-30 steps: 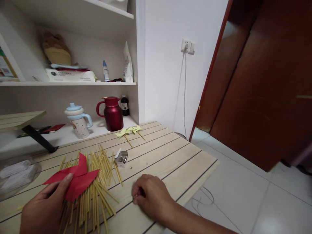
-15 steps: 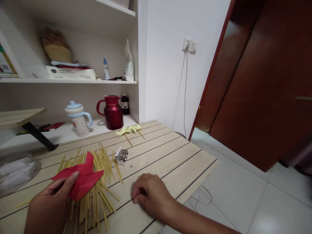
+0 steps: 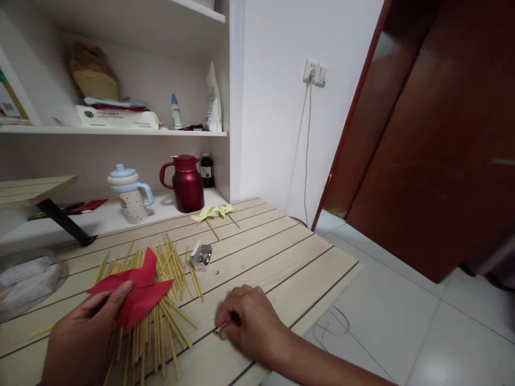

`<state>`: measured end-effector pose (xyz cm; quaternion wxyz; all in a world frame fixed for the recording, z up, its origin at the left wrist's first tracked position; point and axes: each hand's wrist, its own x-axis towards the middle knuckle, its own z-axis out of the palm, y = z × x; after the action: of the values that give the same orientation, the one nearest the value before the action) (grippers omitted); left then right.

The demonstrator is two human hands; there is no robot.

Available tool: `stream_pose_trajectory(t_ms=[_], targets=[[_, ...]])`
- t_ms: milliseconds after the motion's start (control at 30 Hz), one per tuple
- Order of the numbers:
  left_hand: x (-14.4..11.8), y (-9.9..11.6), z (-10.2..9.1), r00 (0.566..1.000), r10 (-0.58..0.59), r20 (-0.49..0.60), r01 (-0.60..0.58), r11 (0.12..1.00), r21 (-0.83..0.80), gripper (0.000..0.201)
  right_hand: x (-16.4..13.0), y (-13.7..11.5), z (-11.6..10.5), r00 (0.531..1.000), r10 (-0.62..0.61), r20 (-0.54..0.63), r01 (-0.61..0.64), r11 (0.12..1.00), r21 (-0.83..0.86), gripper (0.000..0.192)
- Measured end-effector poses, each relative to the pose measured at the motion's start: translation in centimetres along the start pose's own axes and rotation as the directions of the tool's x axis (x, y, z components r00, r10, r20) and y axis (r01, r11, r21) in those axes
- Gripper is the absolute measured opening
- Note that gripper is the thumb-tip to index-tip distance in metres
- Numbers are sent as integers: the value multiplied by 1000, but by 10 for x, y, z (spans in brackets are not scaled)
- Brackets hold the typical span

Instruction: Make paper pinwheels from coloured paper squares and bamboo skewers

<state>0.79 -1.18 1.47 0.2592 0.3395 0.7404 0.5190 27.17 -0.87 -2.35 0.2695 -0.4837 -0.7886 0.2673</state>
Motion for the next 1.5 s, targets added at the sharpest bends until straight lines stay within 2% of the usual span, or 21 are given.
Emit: stream_pose_trajectory(t_ms=[233,400,733,1033,1233,1300,1367,1500], targets=[[6,-8,0,999,39,-3,-38,997,63,37,-2,-5,4,999,36,5,-36,999,15,18],[8,-13,0,1000,16,1,-16,999,28,40,-1,-6,3,1000,27,0,-27,999,44,18],[0,0,0,1000,19,-6,-19,1000,22,36,0,-6,2,1000,28,-9,-28,999,38,18],[2,-5,1,999,39,-4,-39,999,27,32,-2,-5,2,1000,0,12,-1,1000,9,21],[-2,0,0,1000,25,16,-26,999,25,31,-2,-4,3,1000,-8,27,8,1000,25,21],[-2,-2,1,999,27,19,-27,1000,1,30,0,-5,2,1000,-26,16,24,996,80,20],[-1,-6,2,997,37,61,-36,999,-24,32,5,-8,1,1000,-27,-8,28,978,209,18],[1,-11,3,987,15,157,7,991,-137,34,26,-24,-3,999,20,-44,5,862,506,9]])
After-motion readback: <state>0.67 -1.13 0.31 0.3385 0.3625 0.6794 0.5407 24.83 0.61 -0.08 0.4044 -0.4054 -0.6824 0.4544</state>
